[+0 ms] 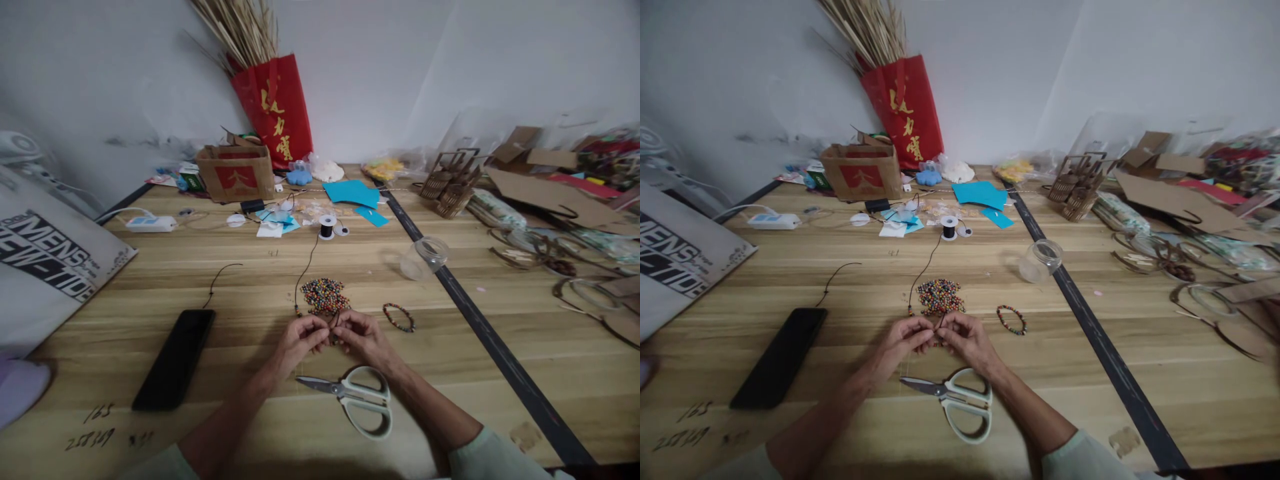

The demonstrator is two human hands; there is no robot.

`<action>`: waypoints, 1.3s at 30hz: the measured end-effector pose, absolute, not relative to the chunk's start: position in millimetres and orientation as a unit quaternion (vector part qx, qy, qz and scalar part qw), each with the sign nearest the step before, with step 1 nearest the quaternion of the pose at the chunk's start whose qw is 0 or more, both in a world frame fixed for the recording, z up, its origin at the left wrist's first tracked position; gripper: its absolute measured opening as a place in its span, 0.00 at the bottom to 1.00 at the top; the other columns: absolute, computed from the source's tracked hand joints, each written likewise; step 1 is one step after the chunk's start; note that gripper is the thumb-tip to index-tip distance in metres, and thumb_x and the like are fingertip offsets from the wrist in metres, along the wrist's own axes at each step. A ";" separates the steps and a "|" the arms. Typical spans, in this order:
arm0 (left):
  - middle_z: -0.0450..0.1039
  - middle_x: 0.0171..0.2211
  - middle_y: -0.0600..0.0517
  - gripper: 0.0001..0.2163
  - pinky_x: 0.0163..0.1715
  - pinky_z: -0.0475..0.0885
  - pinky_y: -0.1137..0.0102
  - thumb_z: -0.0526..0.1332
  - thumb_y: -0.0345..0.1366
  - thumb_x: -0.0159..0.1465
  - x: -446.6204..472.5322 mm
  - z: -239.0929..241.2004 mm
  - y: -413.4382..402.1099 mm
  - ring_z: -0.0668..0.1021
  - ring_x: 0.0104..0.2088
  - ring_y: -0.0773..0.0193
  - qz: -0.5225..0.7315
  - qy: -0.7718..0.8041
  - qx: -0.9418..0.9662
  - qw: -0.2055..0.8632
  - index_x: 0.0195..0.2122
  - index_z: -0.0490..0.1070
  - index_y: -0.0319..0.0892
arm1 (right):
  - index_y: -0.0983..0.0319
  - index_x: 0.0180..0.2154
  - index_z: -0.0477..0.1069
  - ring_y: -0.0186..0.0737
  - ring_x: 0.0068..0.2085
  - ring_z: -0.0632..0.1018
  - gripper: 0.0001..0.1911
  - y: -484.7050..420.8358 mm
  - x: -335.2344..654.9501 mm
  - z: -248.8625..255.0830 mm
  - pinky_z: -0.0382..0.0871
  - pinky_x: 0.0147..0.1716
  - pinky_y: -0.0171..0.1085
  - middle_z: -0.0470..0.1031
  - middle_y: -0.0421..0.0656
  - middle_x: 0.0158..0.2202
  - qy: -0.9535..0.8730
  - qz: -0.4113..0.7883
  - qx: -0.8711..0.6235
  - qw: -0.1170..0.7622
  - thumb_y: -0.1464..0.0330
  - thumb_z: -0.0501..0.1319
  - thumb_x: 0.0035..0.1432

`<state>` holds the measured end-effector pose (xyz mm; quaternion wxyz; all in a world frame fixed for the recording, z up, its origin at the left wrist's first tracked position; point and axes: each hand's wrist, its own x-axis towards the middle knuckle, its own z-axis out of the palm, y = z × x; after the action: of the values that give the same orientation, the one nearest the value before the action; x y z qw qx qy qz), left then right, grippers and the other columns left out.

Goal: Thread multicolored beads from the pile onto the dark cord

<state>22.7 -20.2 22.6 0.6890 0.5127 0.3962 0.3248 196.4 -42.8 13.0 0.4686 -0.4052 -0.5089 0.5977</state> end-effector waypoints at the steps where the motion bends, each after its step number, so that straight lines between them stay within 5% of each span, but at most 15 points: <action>1: 0.69 0.22 0.55 0.18 0.23 0.65 0.74 0.68 0.49 0.50 22.3 23.3 -20.1 0.69 0.22 0.71 0.324 0.398 0.515 0.687 0.27 0.70 0.37 | 0.63 0.30 0.71 0.29 0.22 0.64 0.16 -42.9 196.7 13.0 0.62 0.19 0.28 0.64 0.36 0.21 -0.512 0.594 -0.401 0.474 0.56 0.66 0.52; 39: 0.71 0.23 0.53 0.13 0.26 0.65 0.74 0.66 0.43 0.53 18.2 24.7 -21.3 0.70 0.24 0.70 0.339 0.360 0.483 0.722 0.27 0.68 0.38 | 0.63 0.30 0.72 0.29 0.22 0.70 0.14 -44.0 193.6 9.9 0.67 0.21 0.28 0.71 0.38 0.23 -0.474 0.607 -0.400 0.497 0.60 0.70 0.49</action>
<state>18.2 -21.3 24.7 0.7224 0.4833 0.3603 0.3387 193.6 -44.0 9.9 0.4966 -0.4005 -0.4740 0.6069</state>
